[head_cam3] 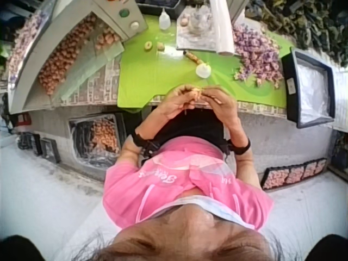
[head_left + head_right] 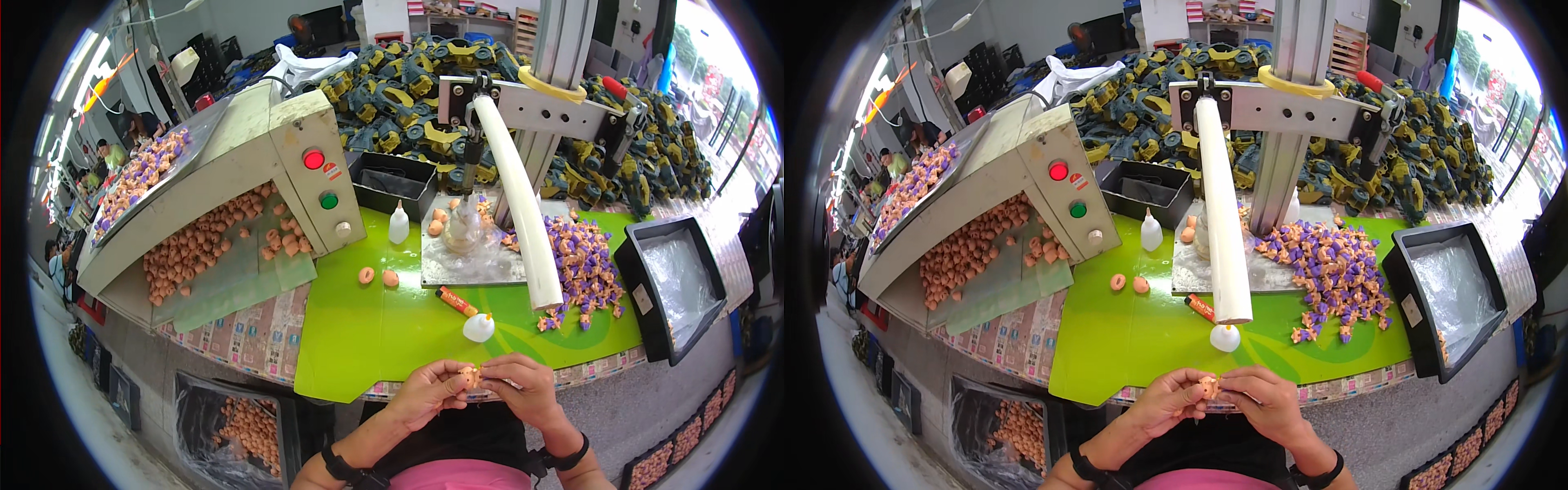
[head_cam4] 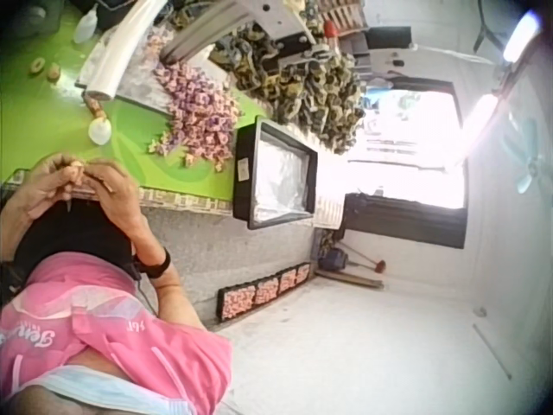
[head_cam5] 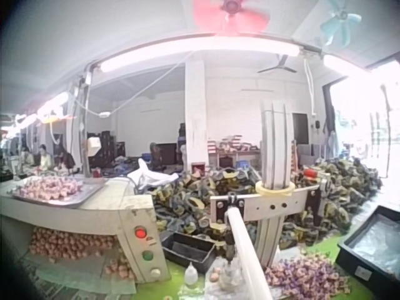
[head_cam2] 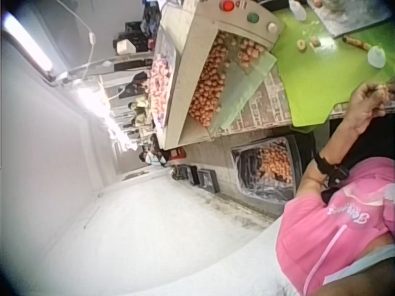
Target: Apply glue to small plastic parts and assemble them into a finished toy component.
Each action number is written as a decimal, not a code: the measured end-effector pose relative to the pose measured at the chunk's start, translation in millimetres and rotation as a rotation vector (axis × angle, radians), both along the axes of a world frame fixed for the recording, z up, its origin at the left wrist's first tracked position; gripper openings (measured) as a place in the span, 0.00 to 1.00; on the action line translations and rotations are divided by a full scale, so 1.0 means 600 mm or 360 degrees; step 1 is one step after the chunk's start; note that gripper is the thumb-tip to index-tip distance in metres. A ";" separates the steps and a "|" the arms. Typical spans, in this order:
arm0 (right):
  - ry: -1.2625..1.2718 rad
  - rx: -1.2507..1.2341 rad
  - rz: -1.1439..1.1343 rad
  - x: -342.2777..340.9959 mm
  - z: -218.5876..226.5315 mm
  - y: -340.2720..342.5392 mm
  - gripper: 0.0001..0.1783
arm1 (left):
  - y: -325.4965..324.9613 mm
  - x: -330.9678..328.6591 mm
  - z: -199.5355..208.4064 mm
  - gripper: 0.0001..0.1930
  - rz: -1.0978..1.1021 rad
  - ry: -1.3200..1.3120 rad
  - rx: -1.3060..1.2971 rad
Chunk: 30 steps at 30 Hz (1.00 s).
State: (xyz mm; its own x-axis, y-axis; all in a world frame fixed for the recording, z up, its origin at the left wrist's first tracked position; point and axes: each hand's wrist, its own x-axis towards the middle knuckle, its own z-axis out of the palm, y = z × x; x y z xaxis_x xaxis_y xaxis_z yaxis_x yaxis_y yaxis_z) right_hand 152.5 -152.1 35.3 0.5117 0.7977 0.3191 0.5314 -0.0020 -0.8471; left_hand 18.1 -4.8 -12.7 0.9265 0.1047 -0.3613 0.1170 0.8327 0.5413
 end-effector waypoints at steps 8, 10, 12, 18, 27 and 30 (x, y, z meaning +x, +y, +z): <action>0.0274 -0.0016 0.0242 0.027 -0.019 -0.003 0.13 | 0.012 0.003 0.016 0.12 -0.0128 0.0050 0.0208; 0.0125 -0.0023 0.0229 0.021 -0.005 0.009 0.13 | 0.013 0.004 0.009 0.13 -0.0088 0.0041 0.0175; -0.0029 -0.0028 0.0208 0.028 0.017 0.017 0.13 | 0.014 0.004 0.008 0.13 -0.0055 0.0025 0.0144; -0.0723 0.0220 0.0164 0.110 0.146 0.077 0.16 | 0.041 -0.019 0.031 0.14 0.0051 -0.0100 0.0022; -0.1515 0.0995 -0.0003 0.161 0.351 0.219 0.29 | 0.047 -0.035 0.018 0.09 0.0138 -0.0158 -0.0135; -0.1474 0.1017 -0.0087 0.216 0.369 0.285 0.27 | 0.049 -0.032 0.030 0.09 0.0135 -0.0105 -0.0089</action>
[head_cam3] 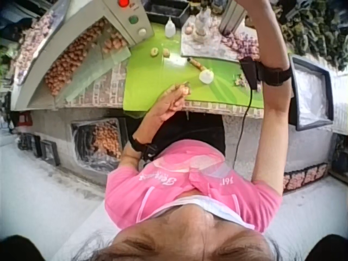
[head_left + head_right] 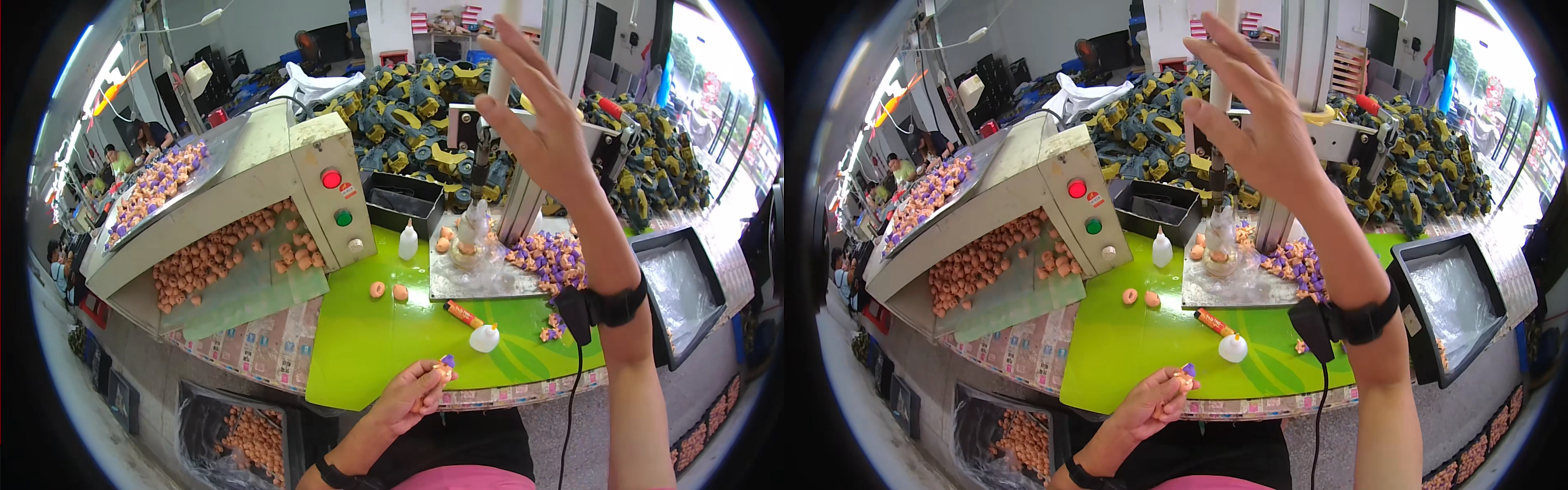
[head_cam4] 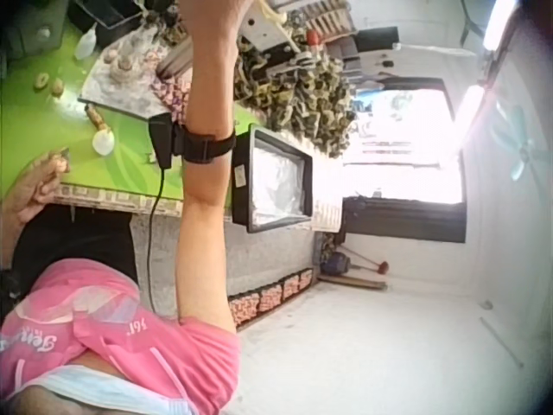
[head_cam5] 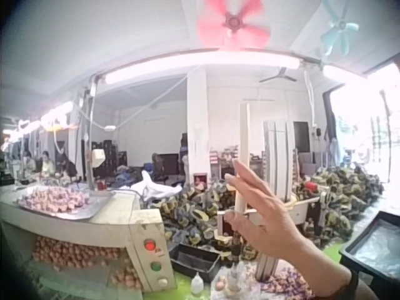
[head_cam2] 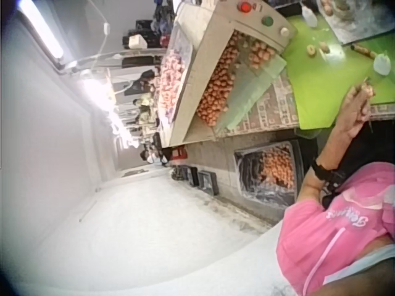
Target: Apply glue to small plastic parts and assemble them into a finished toy component.
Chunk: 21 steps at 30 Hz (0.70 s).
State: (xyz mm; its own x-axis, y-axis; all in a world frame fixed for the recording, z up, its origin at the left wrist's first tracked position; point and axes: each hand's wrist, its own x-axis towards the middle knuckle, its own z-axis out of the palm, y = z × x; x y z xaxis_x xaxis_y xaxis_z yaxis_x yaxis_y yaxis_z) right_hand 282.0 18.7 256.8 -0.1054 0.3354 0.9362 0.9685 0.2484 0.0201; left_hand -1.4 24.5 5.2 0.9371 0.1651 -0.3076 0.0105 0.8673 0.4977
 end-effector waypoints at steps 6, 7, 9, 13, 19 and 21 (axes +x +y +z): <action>0.0822 -0.0097 0.0101 -0.002 -0.064 0.007 0.17 | 0.012 -0.024 0.020 0.10 0.0170 0.0161 0.0067; 0.0733 -0.0041 -0.0066 -0.009 -0.085 -0.012 0.14 | 0.017 -0.031 0.019 0.10 0.0197 0.0182 0.0105; 0.0590 -0.0366 -0.0282 -0.004 -0.137 -0.050 0.10 | 0.029 -0.043 0.017 0.11 0.0216 0.0201 0.0138; 0.0565 -0.1436 -0.0151 0.023 -0.256 -0.077 0.15 | 0.050 -0.047 0.017 0.12 0.0242 0.0228 0.0186; 0.0567 -0.1327 -0.0120 0.028 -0.356 -0.031 0.10 | 0.065 0.002 0.055 0.12 0.0103 0.0127 0.0290; 0.0773 -0.1258 -0.0064 0.028 -0.363 -0.035 0.08 | 0.072 0.017 0.057 0.12 0.0047 0.0096 0.0339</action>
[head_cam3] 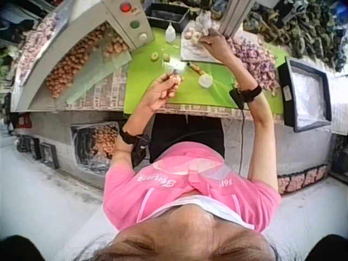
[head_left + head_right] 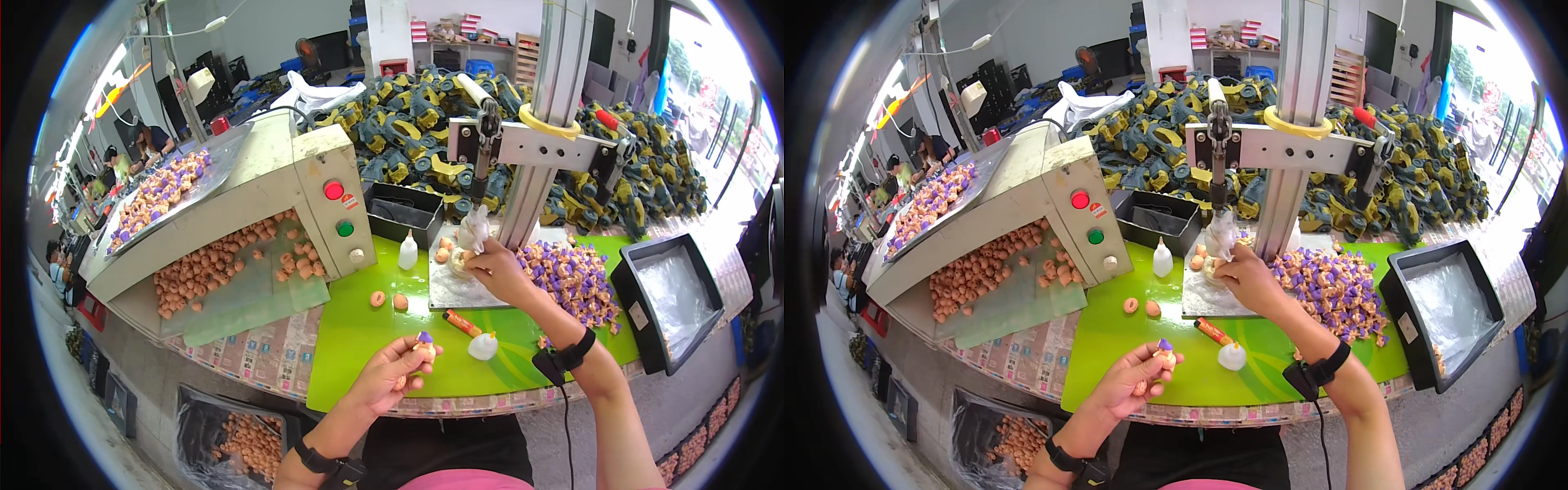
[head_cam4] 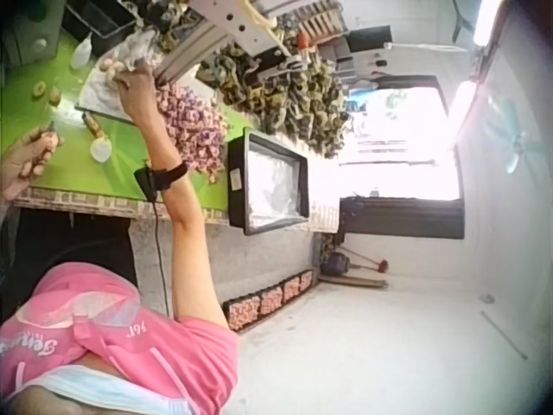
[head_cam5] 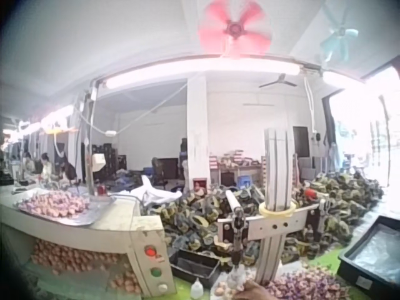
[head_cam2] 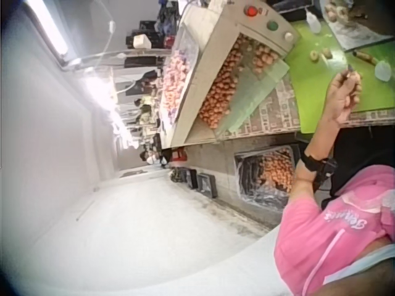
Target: Apply glue to small plastic parts and assemble them into a finished toy component.
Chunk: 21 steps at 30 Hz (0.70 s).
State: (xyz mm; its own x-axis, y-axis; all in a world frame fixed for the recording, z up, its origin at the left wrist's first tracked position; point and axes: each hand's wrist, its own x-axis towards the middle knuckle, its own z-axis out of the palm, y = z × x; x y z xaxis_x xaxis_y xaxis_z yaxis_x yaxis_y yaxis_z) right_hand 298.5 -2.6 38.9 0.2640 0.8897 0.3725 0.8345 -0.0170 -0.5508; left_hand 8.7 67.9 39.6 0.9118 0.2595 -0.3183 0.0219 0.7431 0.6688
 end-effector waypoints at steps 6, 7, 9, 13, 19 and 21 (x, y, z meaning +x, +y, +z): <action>-0.0071 0.0570 -0.0638 0.030 0.048 -0.132 0.10 | 0.052 0.015 0.014 0.12 0.0207 0.0053 0.0228; -0.0155 0.0700 -0.0887 0.058 0.048 -0.176 0.09 | 0.062 0.019 0.022 0.12 0.0202 0.0105 0.0277; -0.0496 0.0612 -0.1389 0.112 0.056 -0.284 0.13 | 0.087 0.040 0.011 0.13 0.0160 0.0096 0.0323; -0.0776 -0.0272 -0.2074 0.203 0.010 -0.513 0.10 | 0.101 0.119 0.018 0.13 0.0034 0.0115 0.0471; -0.0335 -0.0507 -0.1989 0.187 0.023 -0.549 0.12 | 0.101 0.234 0.003 0.11 0.0132 0.0298 0.0840; -0.0426 -0.0264 -0.1759 0.158 0.052 -0.519 0.10 | 0.095 0.257 -0.009 0.11 0.0214 0.0220 0.0958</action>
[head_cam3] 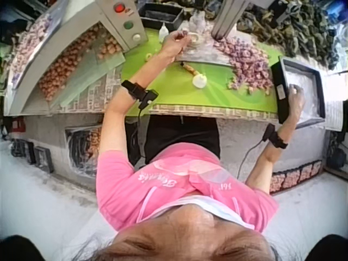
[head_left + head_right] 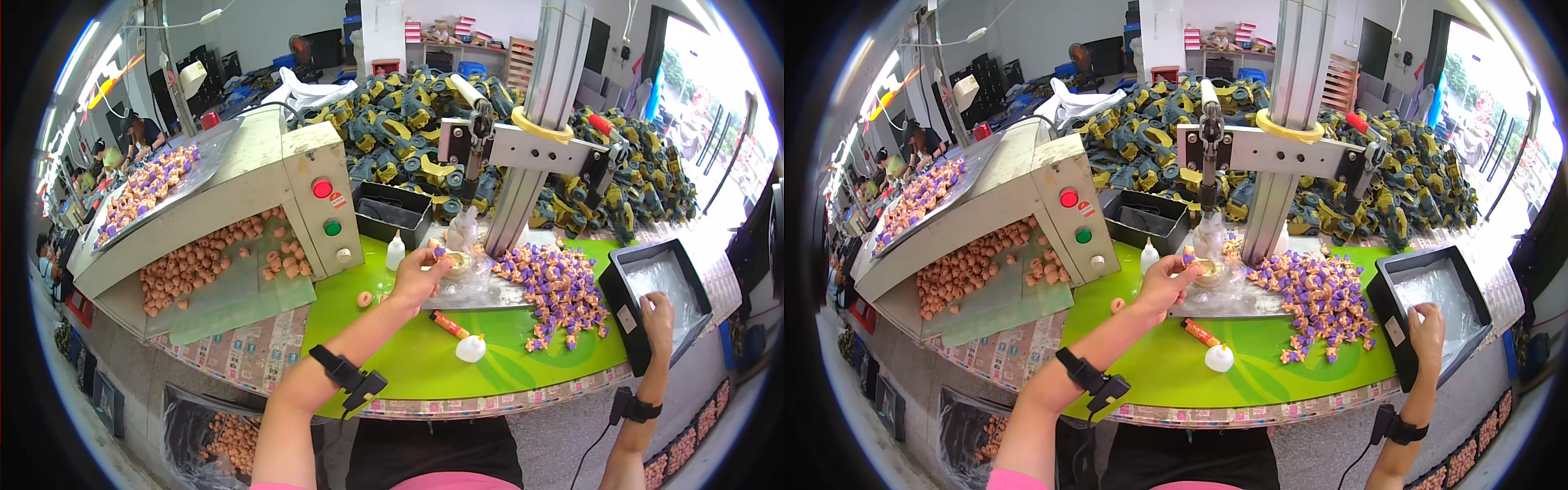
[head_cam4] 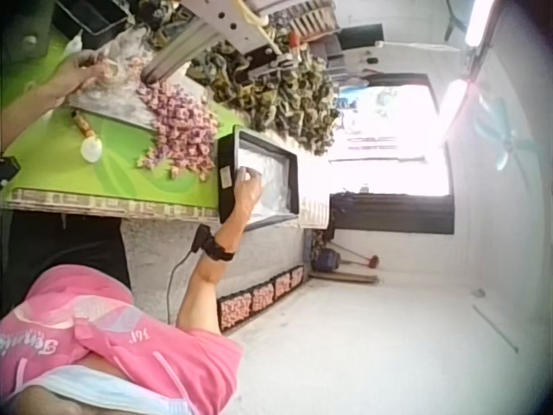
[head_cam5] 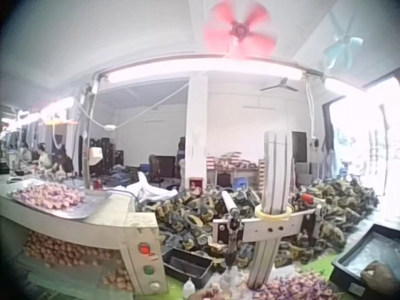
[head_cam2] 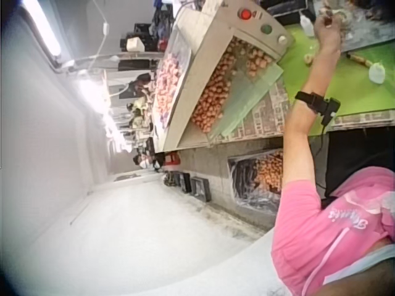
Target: Apply glue to small plastic parts and assemble them into a finished toy component.
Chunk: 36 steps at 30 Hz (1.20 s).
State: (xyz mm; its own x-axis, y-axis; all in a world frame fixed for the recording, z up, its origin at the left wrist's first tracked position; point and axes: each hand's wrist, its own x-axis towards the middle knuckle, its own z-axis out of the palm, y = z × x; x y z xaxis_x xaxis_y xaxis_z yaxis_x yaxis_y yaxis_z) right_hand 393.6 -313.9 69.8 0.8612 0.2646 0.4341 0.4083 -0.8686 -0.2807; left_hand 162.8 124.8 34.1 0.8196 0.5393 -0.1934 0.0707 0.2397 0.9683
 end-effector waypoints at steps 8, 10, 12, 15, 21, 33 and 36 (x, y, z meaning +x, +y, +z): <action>0.0190 0.0274 0.1189 -0.160 0.124 0.259 0.09 | 0.011 0.049 -0.077 0.13 0.0323 -0.0205 0.1199; 0.0121 0.0256 0.1398 -0.185 0.149 0.306 0.09 | 0.002 0.056 -0.072 0.13 0.0389 -0.0291 0.1361; -0.0025 0.0288 0.1570 -0.202 0.177 0.350 0.10 | 0.001 0.061 -0.077 0.13 0.0391 -0.0320 0.1381; -0.0326 0.0606 0.1745 -0.213 0.209 0.423 0.13 | 0.004 0.057 -0.078 0.12 0.0386 -0.0336 0.1433; -0.1037 0.0670 0.1529 -0.199 0.281 0.539 0.17 | -0.001 0.047 -0.058 0.13 0.0321 -0.0215 0.1682; 0.0232 0.1612 0.1765 -0.205 0.332 0.568 0.29 | 0.002 0.038 -0.043 0.13 0.0194 -0.0073 0.1648; 0.0077 0.1490 0.2231 -0.251 0.345 0.501 0.22 | -0.002 0.042 -0.040 0.14 0.0192 -0.0153 0.1598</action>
